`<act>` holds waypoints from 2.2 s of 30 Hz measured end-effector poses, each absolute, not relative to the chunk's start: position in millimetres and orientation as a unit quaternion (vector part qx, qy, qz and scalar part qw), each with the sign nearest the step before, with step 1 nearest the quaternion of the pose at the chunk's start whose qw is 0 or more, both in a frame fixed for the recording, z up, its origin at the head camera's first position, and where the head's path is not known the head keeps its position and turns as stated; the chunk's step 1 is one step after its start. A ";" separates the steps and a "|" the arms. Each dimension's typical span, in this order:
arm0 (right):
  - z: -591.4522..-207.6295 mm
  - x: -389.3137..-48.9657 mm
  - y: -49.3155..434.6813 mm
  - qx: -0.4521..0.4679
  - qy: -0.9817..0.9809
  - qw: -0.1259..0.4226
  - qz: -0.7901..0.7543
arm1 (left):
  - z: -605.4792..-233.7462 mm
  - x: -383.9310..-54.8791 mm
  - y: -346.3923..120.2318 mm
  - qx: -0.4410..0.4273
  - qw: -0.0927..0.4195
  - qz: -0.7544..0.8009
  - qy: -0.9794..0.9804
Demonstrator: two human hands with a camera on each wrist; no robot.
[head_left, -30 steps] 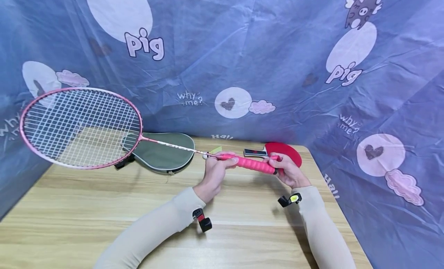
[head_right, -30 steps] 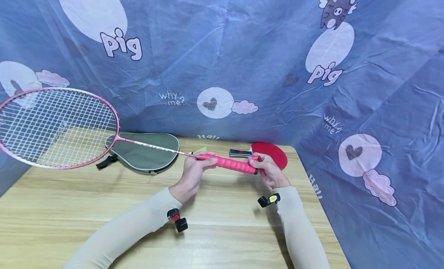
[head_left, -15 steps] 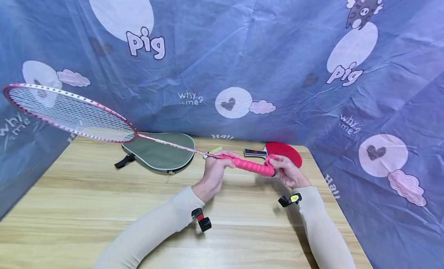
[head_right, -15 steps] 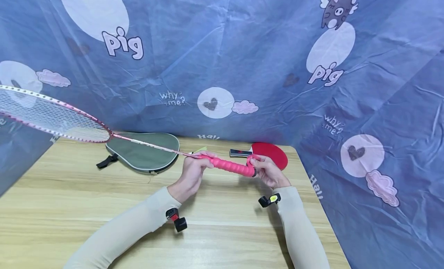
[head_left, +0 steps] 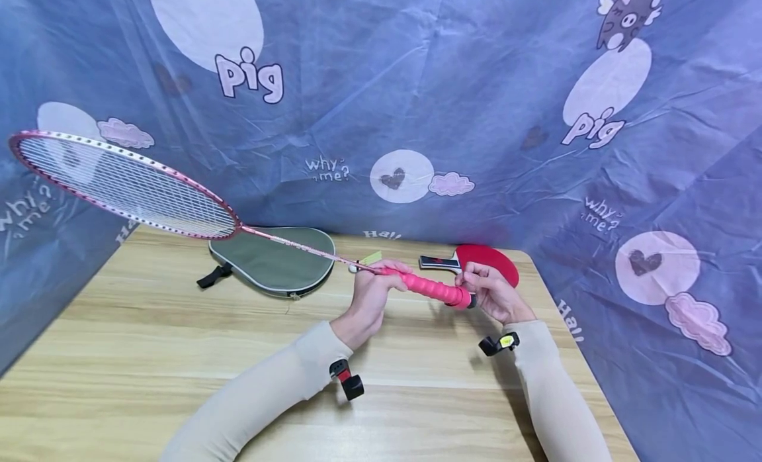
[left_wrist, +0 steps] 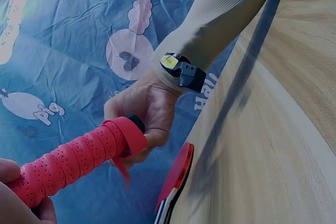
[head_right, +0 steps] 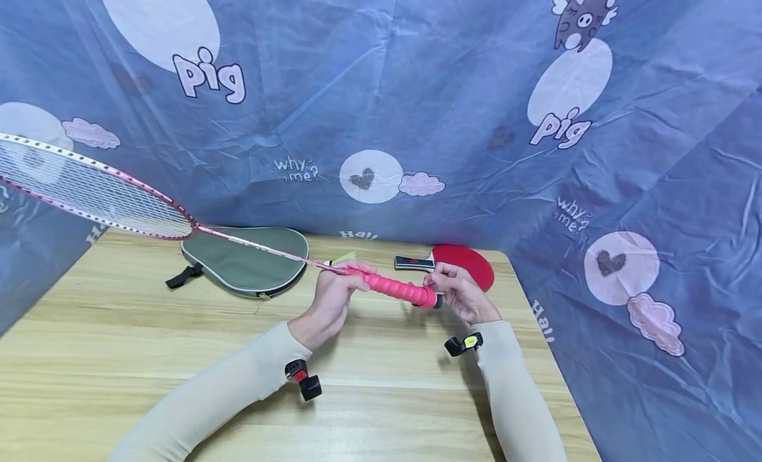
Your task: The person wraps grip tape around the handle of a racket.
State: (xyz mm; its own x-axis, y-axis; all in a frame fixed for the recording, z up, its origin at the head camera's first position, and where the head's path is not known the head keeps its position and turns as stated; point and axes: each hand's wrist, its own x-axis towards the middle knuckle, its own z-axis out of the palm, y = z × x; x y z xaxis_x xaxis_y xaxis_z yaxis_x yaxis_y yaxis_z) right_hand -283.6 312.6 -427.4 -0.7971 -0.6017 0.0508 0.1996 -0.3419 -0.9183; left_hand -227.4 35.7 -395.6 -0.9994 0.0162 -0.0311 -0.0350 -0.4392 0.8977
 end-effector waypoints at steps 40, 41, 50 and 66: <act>-421.1 -276.2 284.3 -0.007 0.615 0.130 -0.778 | -401.1 -231.7 36.1 0.012 -0.002 0.856 0.517; -421.2 -276.3 283.3 -0.005 0.615 0.125 -0.779 | -400.5 -231.7 36.0 0.012 -0.001 0.858 0.513; -420.9 -275.9 283.4 -0.015 0.585 0.103 -0.804 | -397.8 -228.9 38.2 0.002 0.003 0.857 0.516; -419.6 -278.3 293.0 0.038 0.668 0.135 -0.731 | -401.4 -222.3 42.9 0.018 -0.030 0.876 0.481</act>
State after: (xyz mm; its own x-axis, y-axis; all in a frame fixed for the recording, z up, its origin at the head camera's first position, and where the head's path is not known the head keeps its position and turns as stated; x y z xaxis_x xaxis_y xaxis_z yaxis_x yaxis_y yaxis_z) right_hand -278.3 293.0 -419.6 -0.9604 -0.1469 -0.2368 0.2490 -0.0716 -0.9658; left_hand -222.3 42.9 -401.4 -0.9975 -0.0352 0.0613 0.0706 -0.5359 0.8413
